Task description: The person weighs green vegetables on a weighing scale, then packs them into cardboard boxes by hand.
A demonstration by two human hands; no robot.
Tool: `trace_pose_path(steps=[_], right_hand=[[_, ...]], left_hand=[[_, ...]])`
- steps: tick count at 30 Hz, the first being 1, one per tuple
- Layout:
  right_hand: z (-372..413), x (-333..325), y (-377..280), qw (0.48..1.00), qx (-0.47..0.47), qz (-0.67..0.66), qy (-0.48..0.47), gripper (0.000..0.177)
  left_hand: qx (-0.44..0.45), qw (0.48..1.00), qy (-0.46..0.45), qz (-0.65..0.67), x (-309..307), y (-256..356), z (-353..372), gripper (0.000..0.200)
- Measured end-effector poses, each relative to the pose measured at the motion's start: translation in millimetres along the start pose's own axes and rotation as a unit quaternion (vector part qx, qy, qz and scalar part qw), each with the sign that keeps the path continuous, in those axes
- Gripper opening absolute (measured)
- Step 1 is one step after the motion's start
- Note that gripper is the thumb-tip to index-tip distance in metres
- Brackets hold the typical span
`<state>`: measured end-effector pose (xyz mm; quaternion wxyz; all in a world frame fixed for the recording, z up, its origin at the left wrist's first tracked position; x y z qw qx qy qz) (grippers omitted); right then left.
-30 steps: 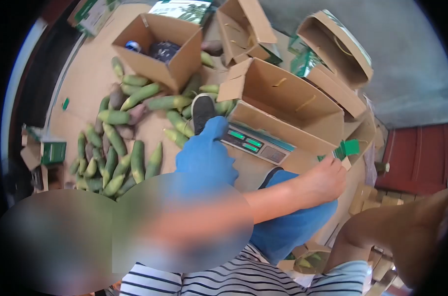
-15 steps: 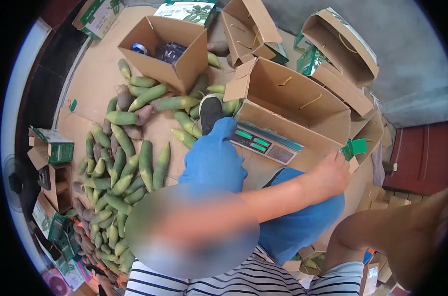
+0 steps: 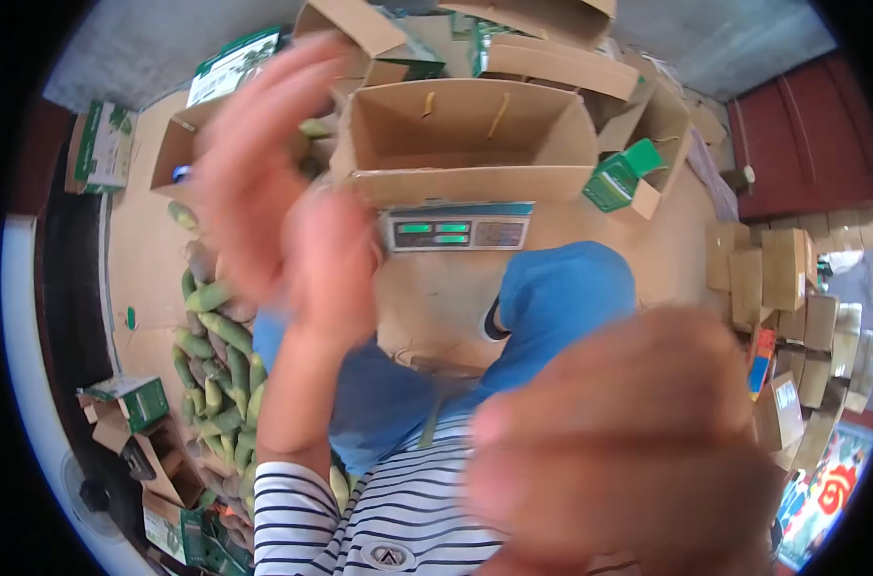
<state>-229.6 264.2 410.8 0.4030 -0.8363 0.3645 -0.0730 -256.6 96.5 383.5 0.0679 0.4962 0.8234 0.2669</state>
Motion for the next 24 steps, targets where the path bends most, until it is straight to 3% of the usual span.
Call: trace_pose_path(steps=[3, 9, 24], right_hand=[[6, 14, -6, 0.999, -0.003, -0.046, -0.023, 0.032], [12, 29, -15, 0.992, -0.018, -0.116, -0.045, 0.033], [12, 47, -25, 0.97, -0.046, -0.218, -0.098, 0.035]], left_hand=[[0.055, 0.995, 0.024, 0.085, -25, 52, -16, 0.028], [0.119, 0.974, -0.045, 0.19, -35, 132, -24, 0.028], [0.119, 0.965, -0.093, 0.214, -32, 162, -8, 0.027]])
Point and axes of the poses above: each hand's wrist, its own z-axis away from the middle knuckle, its own x-axis out of the palm, y = z × x, the point moved 9 cm from there along -z, towards the middle knuckle, and after that the axes turned 1 degree about x, right-handed, at the moved point
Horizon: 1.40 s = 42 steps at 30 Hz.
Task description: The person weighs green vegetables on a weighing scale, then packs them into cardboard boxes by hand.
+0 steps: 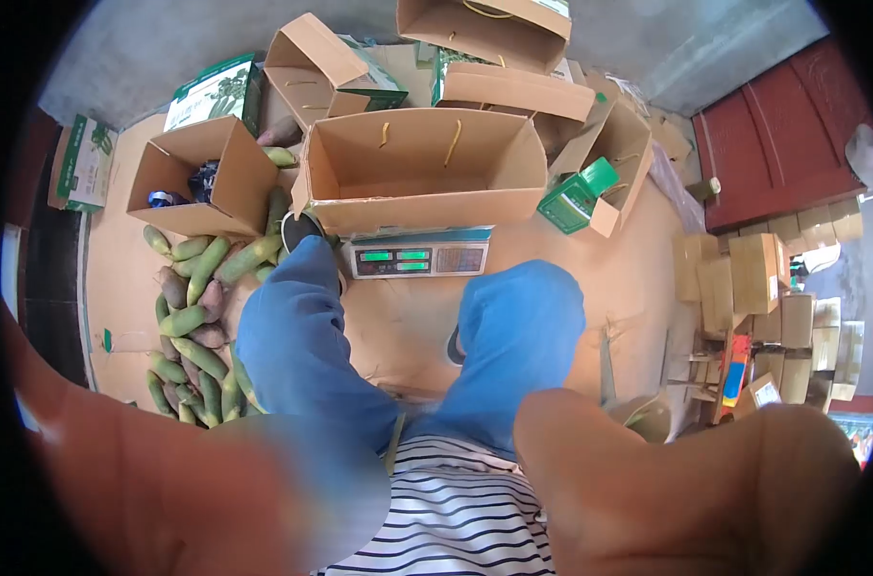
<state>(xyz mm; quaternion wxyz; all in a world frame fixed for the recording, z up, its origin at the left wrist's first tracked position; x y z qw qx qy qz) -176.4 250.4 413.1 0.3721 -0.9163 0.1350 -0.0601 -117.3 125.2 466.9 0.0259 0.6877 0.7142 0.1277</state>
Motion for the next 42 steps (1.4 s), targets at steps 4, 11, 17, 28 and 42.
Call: trace_pose_path(steps=[4, 11, 17, 28, 42], right_hand=[[-1, 7, 3, 1.0, 0.002, -0.029, -0.007, 0.035], [2, 16, -22, 0.998, -0.011, -0.058, -0.016, 0.036], [10, 23, -63, 0.998, -0.029, -0.047, 0.013, 0.037], [4, 20, -56, 0.999, -0.027, -0.012, 0.04, 0.039], [-9, 55, -4, 0.985, -0.072, -0.157, -0.014, 0.041]], left_hand=[[-0.007, 1.0, 0.006, 0.0, 2, 4, 1, 0.027], [-0.009, 1.0, 0.01, 0.001, 4, 8, 4, 0.027], [-0.018, 1.0, 0.014, -0.012, 3, 15, 1, 0.027], [-0.02, 0.999, 0.01, -0.024, -4, 26, -5, 0.027], [-0.026, 1.0, -0.008, 0.003, -3, 16, 0, 0.026]])
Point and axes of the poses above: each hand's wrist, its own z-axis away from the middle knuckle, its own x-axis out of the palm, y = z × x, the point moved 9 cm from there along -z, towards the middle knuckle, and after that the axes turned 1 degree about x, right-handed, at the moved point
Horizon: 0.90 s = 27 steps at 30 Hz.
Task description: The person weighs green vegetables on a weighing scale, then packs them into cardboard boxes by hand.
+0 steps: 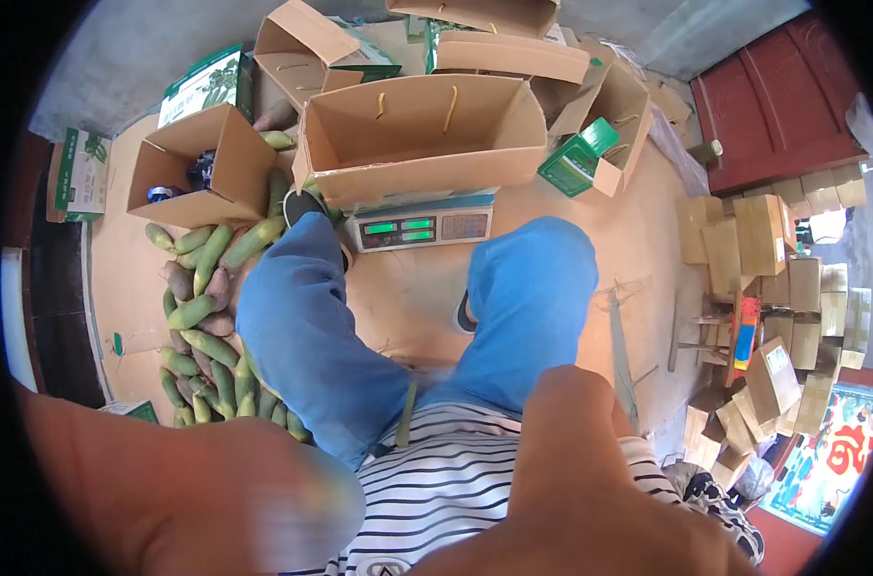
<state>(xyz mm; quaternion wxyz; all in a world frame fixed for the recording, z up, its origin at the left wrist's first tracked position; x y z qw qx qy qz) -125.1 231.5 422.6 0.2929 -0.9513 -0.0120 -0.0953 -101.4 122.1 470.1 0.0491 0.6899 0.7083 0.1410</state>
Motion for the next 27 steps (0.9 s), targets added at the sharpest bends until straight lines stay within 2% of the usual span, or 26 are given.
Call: trace_pose_path(steps=[7, 20, 25, 27], right_hand=[[-7, 10, 6, 0.997, -0.025, -0.065, -0.021, 0.042], [-13, 20, 23, 0.99, 0.007, -0.133, -0.049, 0.044], [-7, 8, 46, 0.981, 0.053, -0.171, -0.074, 0.045], [5, -6, 51, 0.969, 0.123, -0.192, -0.093, 0.045]], left_hand=[[-0.015, 1.0, -0.011, -0.004, -1, -6, -2, 0.026], [-0.031, 0.999, -0.019, -0.006, 2, 9, -8, 0.026], [-0.028, 0.999, -0.01, -0.016, -3, 17, -9, 0.026], [-0.024, 0.999, -0.01, -0.029, -6, 23, -8, 0.026]])
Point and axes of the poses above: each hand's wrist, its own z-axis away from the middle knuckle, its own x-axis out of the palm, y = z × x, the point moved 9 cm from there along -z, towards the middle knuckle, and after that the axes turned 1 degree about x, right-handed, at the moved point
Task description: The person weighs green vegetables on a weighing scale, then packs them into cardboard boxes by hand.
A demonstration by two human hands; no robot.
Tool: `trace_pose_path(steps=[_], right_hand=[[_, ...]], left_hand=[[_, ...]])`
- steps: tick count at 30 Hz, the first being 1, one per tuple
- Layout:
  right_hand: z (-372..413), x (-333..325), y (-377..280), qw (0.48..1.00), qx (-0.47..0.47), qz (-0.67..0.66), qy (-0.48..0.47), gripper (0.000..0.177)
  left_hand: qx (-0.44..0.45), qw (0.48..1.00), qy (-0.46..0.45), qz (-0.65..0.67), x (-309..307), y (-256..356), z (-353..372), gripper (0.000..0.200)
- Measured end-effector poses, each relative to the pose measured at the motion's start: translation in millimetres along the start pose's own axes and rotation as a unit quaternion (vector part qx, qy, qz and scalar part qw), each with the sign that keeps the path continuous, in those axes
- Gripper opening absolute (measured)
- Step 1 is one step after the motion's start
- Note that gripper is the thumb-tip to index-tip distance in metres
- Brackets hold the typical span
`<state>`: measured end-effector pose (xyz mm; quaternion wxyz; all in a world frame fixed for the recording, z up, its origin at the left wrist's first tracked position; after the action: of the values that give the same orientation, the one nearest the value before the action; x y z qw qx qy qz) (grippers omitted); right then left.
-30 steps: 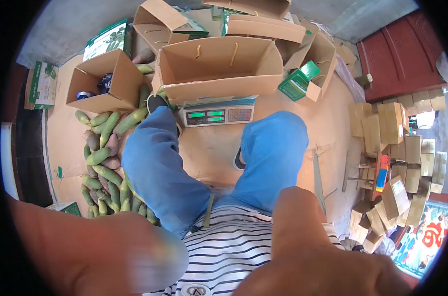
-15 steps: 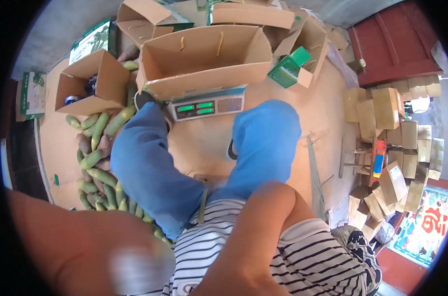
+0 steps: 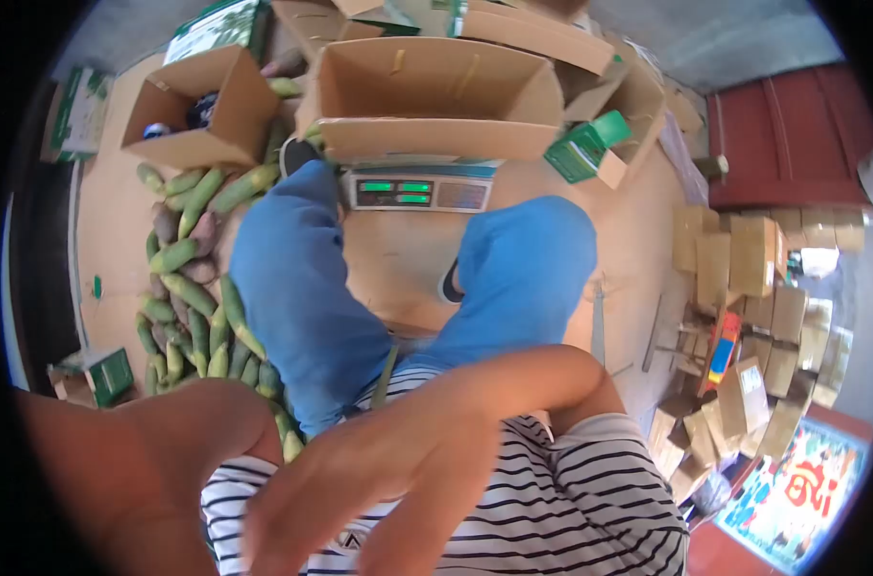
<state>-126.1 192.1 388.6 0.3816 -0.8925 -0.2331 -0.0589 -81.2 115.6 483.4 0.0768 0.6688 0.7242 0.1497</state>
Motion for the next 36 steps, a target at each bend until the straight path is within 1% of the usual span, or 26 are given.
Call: trace_pose_path(steps=[1, 2, 4, 6, 7, 8, 9, 11, 12, 14, 15, 16, 17, 18, 19, 21, 22, 23, 25, 26, 29, 30, 33, 34, 35, 36], right_hand=[[12, -7, 2, 0.998, 0.059, -0.017, -0.001, 0.046], [29, -15, 6, 0.988, 0.15, -0.041, 0.002, 0.051], [53, -42, -1, 0.969, 0.196, 0.12, 0.09, 0.045], [72, -71, -18, 0.917, 0.266, 0.25, 0.16, 0.041], [80, -85, -29, 0.885, 0.302, 0.297, 0.194, 0.039], [90, -101, -40, 0.855, 0.346, 0.281, 0.265, 0.037], [94, -117, -54, 0.811, 0.335, 0.385, 0.287, 0.036], [113, -148, -73, 0.703, 0.344, 0.5, 0.371, 0.036], [116, -159, -78, 0.652, 0.363, 0.555, 0.367, 0.035], [120, -176, -80, 0.562, 0.409, 0.64, 0.327, 0.034], [122, -184, -77, 0.531, 0.424, 0.675, 0.289, 0.033], [122, -191, -73, 0.495, 0.437, 0.708, 0.251, 0.033], [123, -199, -69, 0.456, 0.448, 0.739, 0.212, 0.032], [125, -208, -66, 0.436, 0.451, 0.751, 0.205, 0.03], [128, -219, -62, 0.458, 0.444, 0.737, 0.225, 0.03], [138, -240, -54, 0.501, 0.427, 0.705, 0.263, 0.029], [147, -252, -48, 0.523, 0.409, 0.694, 0.278, 0.028], [156, -260, -42, 0.504, 0.421, 0.708, 0.259, 0.029], [170, -267, -31, 0.461, 0.447, 0.733, 0.225, 0.029], [170, -266, -26, 0.419, 0.457, 0.763, 0.18, 0.029], [174, -267, -19, 0.433, 0.48, 0.74, 0.184, 0.031], [176, -268, -14, 0.428, 0.485, 0.745, 0.162, 0.031], [188, -272, -1, 0.407, 0.507, 0.752, 0.111, 0.035], [193, -275, 2, 0.396, 0.521, 0.749, 0.102, 0.037], [198, -278, 6, 0.385, 0.535, 0.746, 0.094, 0.039], [195, -279, 7, 0.408, 0.496, 0.761, 0.095, 0.036]], left_hand=[[0.001, 1.0, 0.001, -0.01, -2, 3, -1, 0.026], [0.001, 1.0, -0.001, -0.015, -4, 4, -2, 0.026], [0.008, 1.0, 0.002, -0.028, -11, 10, -1, 0.026], [0.01, 0.999, 0.013, -0.051, -24, 18, -2, 0.026], [0.009, 0.997, 0.021, -0.069, -32, 19, -3, 0.026], [0.01, 0.995, 0.026, -0.091, -42, 20, -3, 0.026], [0.007, 0.992, 0.038, -0.121, -54, 18, -1, 0.026], [-0.037, 0.974, 0.07, -0.211, -82, -1, 15, 0.026], [-0.083, 0.955, 0.089, -0.271, -101, -20, 33, 0.026], [-0.22, 0.88, 0.098, -0.41, -145, -70, 89, 0.026], [-0.29, 0.808, 0.091, -0.506, -168, -91, 132, 0.024], [-0.363, 0.748, 0.027, -0.556, -193, -105, 179, 0.023], [-0.445, 0.696, -0.011, -0.563, -208, -113, 220, 0.023], [-0.514, 0.633, -0.055, -0.576, -231, -116, 275, 0.025], [-0.578, 0.563, -0.097, -0.582, -253, -114, 332, 0.027], [-0.65, 0.442, -0.154, -0.599, -274, -97, 421, 0.034], [-0.696, 0.41, -0.144, -0.572, -284, -87, 467, 0.036], [-0.739, 0.378, -0.134, -0.542, -291, -77, 508, 0.038], [-0.785, 0.366, -0.112, -0.488, -292, -66, 565, 0.038], [-0.804, 0.34, -0.107, -0.476, -287, -66, 579, 0.039], [-0.743, 0.394, -0.109, -0.531, -285, -80, 604, 0.044], [-0.744, 0.381, -0.108, -0.538, -281, -86, 598, 0.054], [-0.7, 0.412, -0.106, -0.574, -283, -104, 601, 0.059], [-0.774, 0.362, -0.074, -0.514, -287, -107, 619, 0.063], [-0.793, 0.323, -0.082, -0.51, -290, -110, 622, 0.063], [-0.811, 0.282, -0.089, -0.505, -289, -115, 615, 0.062]])
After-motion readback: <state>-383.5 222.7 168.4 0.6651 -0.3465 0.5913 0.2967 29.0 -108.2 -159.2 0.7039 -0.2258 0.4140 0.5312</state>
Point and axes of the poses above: each hand's wrist, its own z-axis away from the middle knuckle, its own x-axis out of the palm, y = z × x, the point moved 9 cm from there along -z, towards the middle knuckle, and after that the axes turned 1 degree about x, right-handed, at the moved point
